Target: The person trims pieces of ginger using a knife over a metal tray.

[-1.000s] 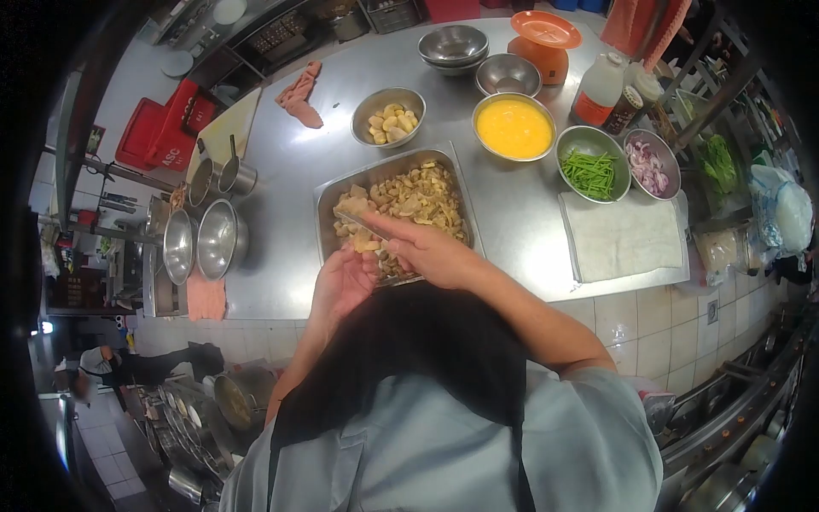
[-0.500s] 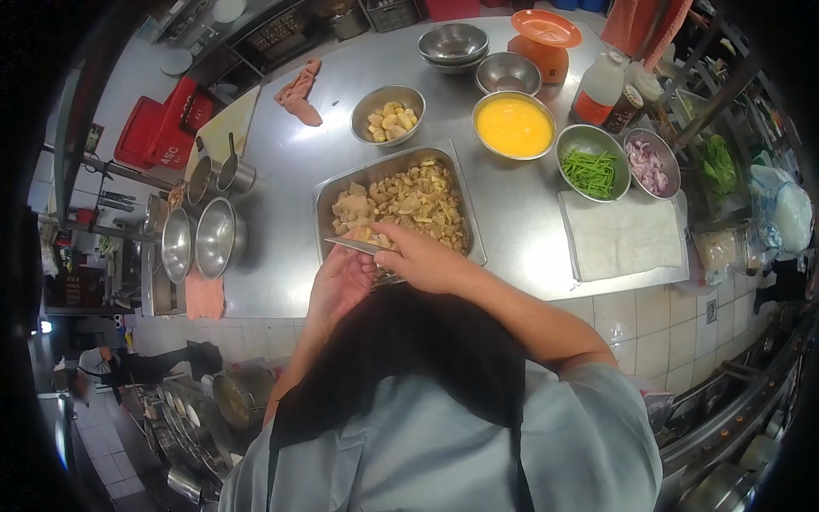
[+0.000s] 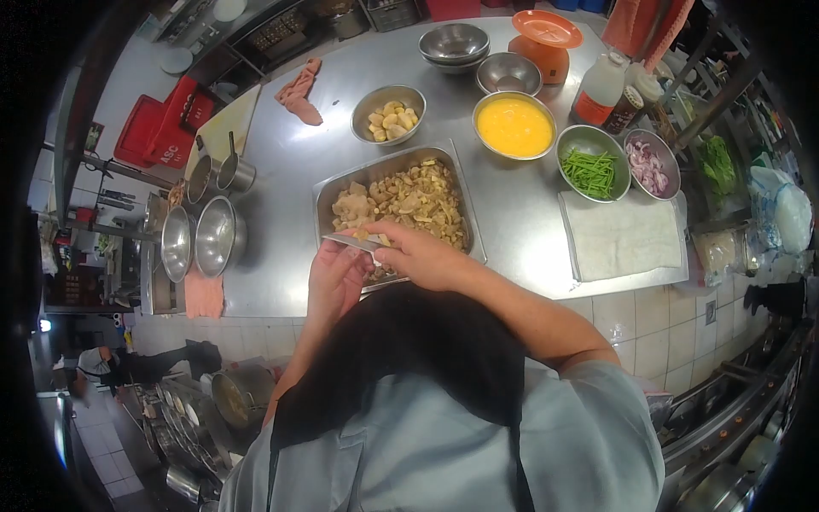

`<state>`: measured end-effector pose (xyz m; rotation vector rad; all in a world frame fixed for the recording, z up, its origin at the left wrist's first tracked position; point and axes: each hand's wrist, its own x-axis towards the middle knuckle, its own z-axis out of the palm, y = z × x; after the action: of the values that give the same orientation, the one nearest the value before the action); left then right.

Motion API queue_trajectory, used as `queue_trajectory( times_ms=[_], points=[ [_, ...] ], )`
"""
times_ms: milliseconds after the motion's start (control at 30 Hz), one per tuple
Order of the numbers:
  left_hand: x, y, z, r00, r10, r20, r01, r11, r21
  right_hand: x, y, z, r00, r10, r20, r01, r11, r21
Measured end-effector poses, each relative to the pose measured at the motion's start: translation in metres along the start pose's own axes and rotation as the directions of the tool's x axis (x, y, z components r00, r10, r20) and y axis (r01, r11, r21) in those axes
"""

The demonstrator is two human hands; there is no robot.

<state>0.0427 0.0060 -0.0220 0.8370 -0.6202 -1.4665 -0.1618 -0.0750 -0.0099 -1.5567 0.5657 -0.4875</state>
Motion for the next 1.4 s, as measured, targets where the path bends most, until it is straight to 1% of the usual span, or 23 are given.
queue_trajectory(
  times_ms=[33,100,133,267,367,467,533,633,700,733,800,867,967,1067,1133,1200,1233,1300,1333,1400],
  points=[
    [0.0,0.0,-0.001,1.0,0.001,0.01,-0.001,1.0,0.011,-0.002,-0.013,-0.004,0.998,0.053,0.014,-0.053,0.998,0.015],
    [-0.002,-0.002,0.0,1.0,0.026,-0.011,-0.026,0.996,0.081,-0.003,-0.014,-0.008,0.988,0.146,0.044,-0.15,0.982,0.115],
    [-0.001,-0.003,0.002,0.999,0.04,-0.018,-0.038,0.992,0.117,-0.002,-0.004,-0.01,0.981,0.182,0.063,-0.191,0.961,0.198],
    [0.004,-0.003,0.005,0.996,0.074,-0.045,-0.066,0.985,0.159,-0.006,-0.011,-0.019,0.942,0.298,0.154,-0.335,0.833,0.441],
    [0.006,-0.005,0.007,0.994,0.087,-0.061,-0.073,0.978,0.195,-0.009,-0.026,-0.011,0.958,0.271,0.097,-0.287,0.91,0.298],
    [0.008,-0.001,0.016,0.996,0.069,-0.048,-0.06,0.983,0.172,-0.004,-0.005,-0.005,0.987,0.149,0.055,-0.157,0.962,0.224],
    [0.008,0.001,0.015,0.999,0.043,-0.022,-0.039,0.99,0.135,-0.006,-0.007,-0.007,0.995,0.097,0.016,-0.098,0.987,0.13],
    [0.008,0.001,0.014,0.999,0.033,-0.036,-0.026,0.984,0.175,-0.002,0.005,-0.003,0.999,-0.015,-0.044,0.016,1.0,0.017],
    [0.01,0.0,0.009,1.0,0.007,-0.013,-0.006,0.995,0.1,-0.001,0.004,-0.005,0.998,0.037,-0.054,-0.035,0.999,0.04],
    [0.01,-0.001,0.008,1.0,-0.007,-0.001,0.007,0.998,0.063,-0.004,-0.007,-0.01,0.99,0.135,-0.038,-0.13,0.986,0.099],
    [0.01,0.001,0.011,1.0,-0.023,-0.007,0.024,0.997,0.068,-0.007,-0.012,-0.014,0.974,0.225,0.013,-0.223,0.953,0.208],
    [0.01,0.001,0.012,1.0,-0.022,-0.021,0.023,0.997,0.071,-0.007,-0.005,-0.015,0.975,0.206,0.083,-0.221,0.926,0.305],
    [0.015,-0.004,0.008,1.0,-0.008,-0.024,0.01,0.997,0.077,-0.007,-0.003,-0.013,0.98,0.194,0.04,-0.198,0.95,0.239],
    [0.017,-0.004,0.008,1.0,-0.012,-0.008,0.013,0.996,0.09,-0.009,-0.012,-0.009,0.989,0.147,-0.023,-0.144,0.985,0.095],
    [0.016,-0.001,0.013,0.999,-0.033,-0.007,0.034,0.996,0.084,-0.007,-0.007,-0.009,0.995,0.103,-0.014,-0.102,0.993,0.059],
    [0.011,0.005,0.014,0.993,-0.114,-0.002,0.114,0.993,0.008,0.0,0.013,-0.008,0.999,0.002,-0.045,-0.001,1.0,0.012],
    [0.01,0.008,0.015,0.988,-0.154,0.003,0.154,0.988,-0.029,0.008,0.024,-0.009,0.993,-0.08,-0.083,0.079,0.997,-0.019],
    [0.009,0.009,0.018,0.986,-0.167,-0.009,0.167,0.986,-0.01,0.005,0.034,-0.013,0.995,-0.001,-0.099,0.006,0.999,0.05],
    [0.009,0.009,0.018,0.985,-0.17,-0.018,0.17,0.985,-0.002,-0.002,0.013,-0.018,0.986,0.155,-0.06,-0.145,0.978,0.148],
    [0.013,0.004,0.014,0.995,-0.089,-0.039,0.093,0.988,0.125,-0.008,-0.009,-0.018,0.956,0.292,-0.014,-0.285,0.942,0.178]
  ],
)
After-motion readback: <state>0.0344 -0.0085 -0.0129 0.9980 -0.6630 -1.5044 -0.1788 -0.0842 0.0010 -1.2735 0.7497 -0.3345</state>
